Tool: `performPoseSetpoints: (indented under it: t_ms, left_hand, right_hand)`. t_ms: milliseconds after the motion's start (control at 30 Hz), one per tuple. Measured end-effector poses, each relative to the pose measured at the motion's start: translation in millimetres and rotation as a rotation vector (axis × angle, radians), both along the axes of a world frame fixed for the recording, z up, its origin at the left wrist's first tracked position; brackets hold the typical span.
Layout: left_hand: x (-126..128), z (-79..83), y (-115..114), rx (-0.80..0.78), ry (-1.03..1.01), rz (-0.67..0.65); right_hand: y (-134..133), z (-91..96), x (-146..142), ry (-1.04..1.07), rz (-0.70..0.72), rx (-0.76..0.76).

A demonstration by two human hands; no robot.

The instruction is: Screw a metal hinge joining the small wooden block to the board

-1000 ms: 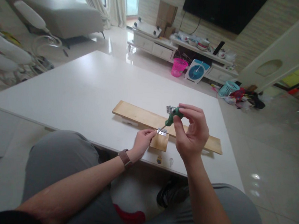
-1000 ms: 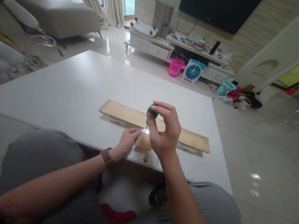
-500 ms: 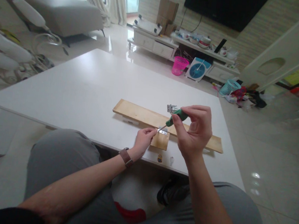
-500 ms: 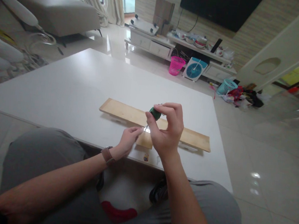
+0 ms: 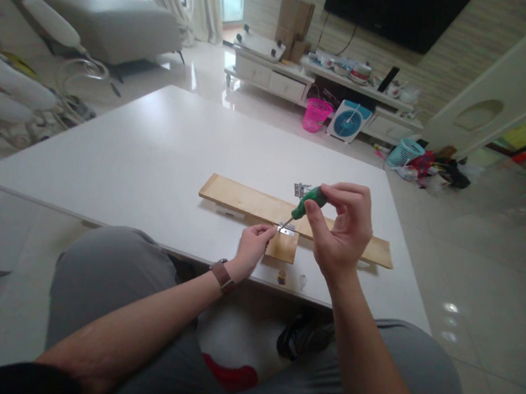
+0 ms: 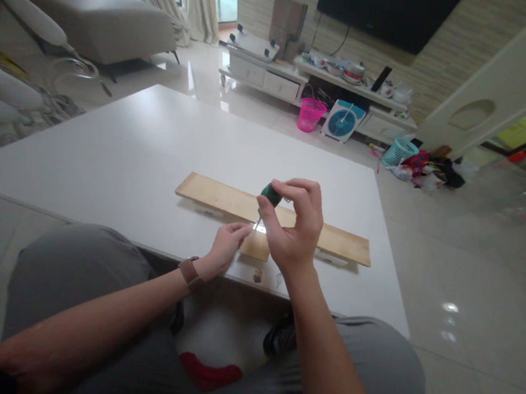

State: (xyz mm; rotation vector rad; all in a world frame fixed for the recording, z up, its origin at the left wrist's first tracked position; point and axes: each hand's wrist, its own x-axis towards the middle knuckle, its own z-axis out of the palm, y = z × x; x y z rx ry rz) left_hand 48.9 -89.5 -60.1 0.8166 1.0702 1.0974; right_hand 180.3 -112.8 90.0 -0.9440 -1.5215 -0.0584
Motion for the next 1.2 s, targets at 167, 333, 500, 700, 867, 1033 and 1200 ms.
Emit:
performPoseSetpoints:
  t_ms: [167,333,500,700,867,1033,1200]
  left_hand:
    - [-0.2,1.1,-1.0,-0.006,-0.012,-0.005]
    - [0.2,2.1,-1.5,0.002,-0.009,0.004]
    - [-0.2,1.5,-1.2,0.005,-0.001,0.0]
    - [-0.2,2.1,-0.2,0.004,0.001,0.005]
    - [-0.2,2.2,0.1,0.005,0.007,0.012]
    - [0.5,0.8,-0.1,0.001,-0.012,0.016]
    - [1.2,2.1,0.1,-0.006,-0.009,0.017]
  right_hand:
    - [-0.6,-1.7,-0.6,0.002,0.106,-0.04]
    - [0.7,1.1,-1.4,-0.03,-0.023,0.022]
    - [0.3,-1.8,-1.4,0.007,0.063,-0.005]
    - [-1.2,1.5,-2.1,-0.044,0.004,0.001]
    - [-1.1,3.7,-2.4,-0.051,-0.066,0.03]
    - [-2.2,-1.1,-2.2,-0.032,0.05,-0.057]
    - [-1.0,1.8,-2.6,-0.037,-0.014,0.016]
